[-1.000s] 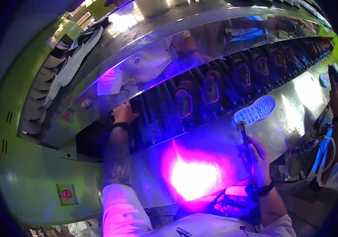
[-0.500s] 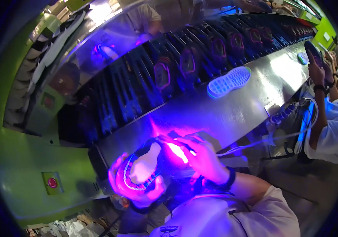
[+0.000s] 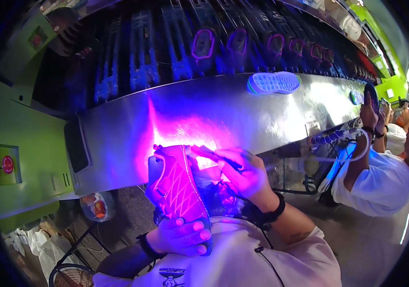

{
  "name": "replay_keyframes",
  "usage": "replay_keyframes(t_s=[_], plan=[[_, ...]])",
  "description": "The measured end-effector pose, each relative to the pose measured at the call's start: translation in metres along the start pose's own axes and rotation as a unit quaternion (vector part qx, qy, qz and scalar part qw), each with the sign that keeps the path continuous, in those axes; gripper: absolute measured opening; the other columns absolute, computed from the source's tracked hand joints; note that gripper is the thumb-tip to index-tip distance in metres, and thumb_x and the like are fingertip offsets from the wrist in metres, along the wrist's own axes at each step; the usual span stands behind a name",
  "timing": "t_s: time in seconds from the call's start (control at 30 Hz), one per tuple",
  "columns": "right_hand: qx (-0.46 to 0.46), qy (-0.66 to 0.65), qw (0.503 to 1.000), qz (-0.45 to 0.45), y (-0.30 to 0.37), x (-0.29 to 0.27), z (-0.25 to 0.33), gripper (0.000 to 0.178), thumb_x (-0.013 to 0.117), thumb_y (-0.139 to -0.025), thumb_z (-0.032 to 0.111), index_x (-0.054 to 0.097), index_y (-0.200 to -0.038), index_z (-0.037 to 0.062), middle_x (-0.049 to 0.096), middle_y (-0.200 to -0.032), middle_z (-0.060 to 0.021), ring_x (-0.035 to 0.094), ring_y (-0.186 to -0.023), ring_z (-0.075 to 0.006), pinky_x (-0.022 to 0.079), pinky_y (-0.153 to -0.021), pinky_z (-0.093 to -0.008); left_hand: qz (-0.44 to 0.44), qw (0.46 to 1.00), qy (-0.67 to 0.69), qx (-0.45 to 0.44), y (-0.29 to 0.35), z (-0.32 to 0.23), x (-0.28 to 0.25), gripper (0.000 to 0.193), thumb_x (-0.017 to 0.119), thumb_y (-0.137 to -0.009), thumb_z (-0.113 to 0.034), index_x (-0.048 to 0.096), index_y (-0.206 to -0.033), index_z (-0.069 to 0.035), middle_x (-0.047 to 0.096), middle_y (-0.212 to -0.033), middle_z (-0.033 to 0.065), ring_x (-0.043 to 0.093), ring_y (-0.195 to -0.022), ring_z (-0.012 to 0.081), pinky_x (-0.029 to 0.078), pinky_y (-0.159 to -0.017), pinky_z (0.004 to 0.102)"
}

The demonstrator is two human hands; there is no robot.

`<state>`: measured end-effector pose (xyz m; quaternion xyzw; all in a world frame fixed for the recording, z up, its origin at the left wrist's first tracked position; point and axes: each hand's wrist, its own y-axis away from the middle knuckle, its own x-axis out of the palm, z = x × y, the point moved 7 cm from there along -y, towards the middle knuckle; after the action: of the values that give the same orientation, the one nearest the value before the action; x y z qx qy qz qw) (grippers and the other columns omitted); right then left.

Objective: Applying glue or adhesive to the seams and soles of shoes using a brush at a manufacturing conveyor belt.

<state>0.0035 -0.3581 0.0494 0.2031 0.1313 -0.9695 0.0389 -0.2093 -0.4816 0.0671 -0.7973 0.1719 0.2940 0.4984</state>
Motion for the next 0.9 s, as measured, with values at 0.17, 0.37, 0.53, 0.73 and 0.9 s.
replay_keyframes(t_s=[0.17, 0.37, 0.53, 0.73, 0.9], plan=[[0.13, -0.026, 0.991, 0.002, -0.017, 0.005, -0.013, 0.029, 0.071, -0.095, 0.01, 0.072, -0.121, -0.0011, 0.075, -0.107, -0.0149, 0.07, -0.094, -0.0157, 0.055, -0.081, -0.0315, 0.055, 0.992, -0.06, 0.094, 0.016, -0.005, 0.006, 0.051, 0.049, -0.102, -0.033, 0.042, -0.152, -0.038, 0.044, -0.16, -0.0063, 0.042, -0.147, 0.0139, 0.021, -0.125, 0.0439], [0.251, -0.065, 0.965, 0.045, 0.001, 0.003, -0.024, 0.029, 0.073, -0.095, 0.018, 0.074, -0.12, 0.0021, 0.077, -0.106, -0.0152, 0.07, -0.093, -0.0164, 0.055, -0.079, -0.0338, 0.149, 0.97, -0.081, 0.174, 0.009, -0.01, 0.011, 0.049, 0.044, -0.103, -0.039, 0.042, -0.151, -0.04, 0.04, -0.164, -0.0082, 0.036, -0.152, 0.0186, 0.014, -0.124, 0.0538], [0.286, -0.102, 0.951, 0.05, 0.026, 0.006, -0.02, 0.03, 0.073, -0.097, 0.017, 0.074, -0.125, 0.0068, 0.077, -0.11, -0.0127, 0.068, -0.094, -0.0124, 0.053, -0.084, -0.0303, 0.151, 0.973, -0.061, 0.162, -0.004, -0.008, 0.005, 0.052, 0.039, -0.104, -0.037, 0.039, -0.156, -0.034, 0.037, -0.166, -0.0072, 0.032, -0.154, 0.02, 0.012, -0.125, 0.0519], [0.243, -0.103, 0.964, 0.027, 0.044, 0.01, -0.004, 0.033, 0.073, -0.096, 0.012, 0.072, -0.129, 0.0097, 0.076, -0.114, -0.0124, 0.067, -0.094, -0.0121, 0.053, -0.083, -0.0298, 0.136, 0.981, -0.028, 0.135, -0.005, -0.008, 0.005, 0.051, 0.04, -0.104, -0.039, 0.043, -0.154, -0.036, 0.039, -0.165, -0.009, 0.032, -0.154, 0.019, 0.009, -0.125, 0.0522], [0.212, -0.072, 0.973, 0.048, 0.066, 0.007, 0.01, 0.035, 0.073, -0.095, 0.01, 0.071, -0.129, 0.0085, 0.076, -0.111, -0.0134, 0.07, -0.09, -0.0177, 0.054, -0.083, -0.0322, 0.105, 0.988, -0.025, 0.111, -0.001, -0.012, 0.008, 0.05, 0.044, -0.103, -0.037, 0.044, -0.152, -0.04, 0.039, -0.164, -0.0094, 0.03, -0.155, 0.0188, 0.009, -0.126, 0.0521]])
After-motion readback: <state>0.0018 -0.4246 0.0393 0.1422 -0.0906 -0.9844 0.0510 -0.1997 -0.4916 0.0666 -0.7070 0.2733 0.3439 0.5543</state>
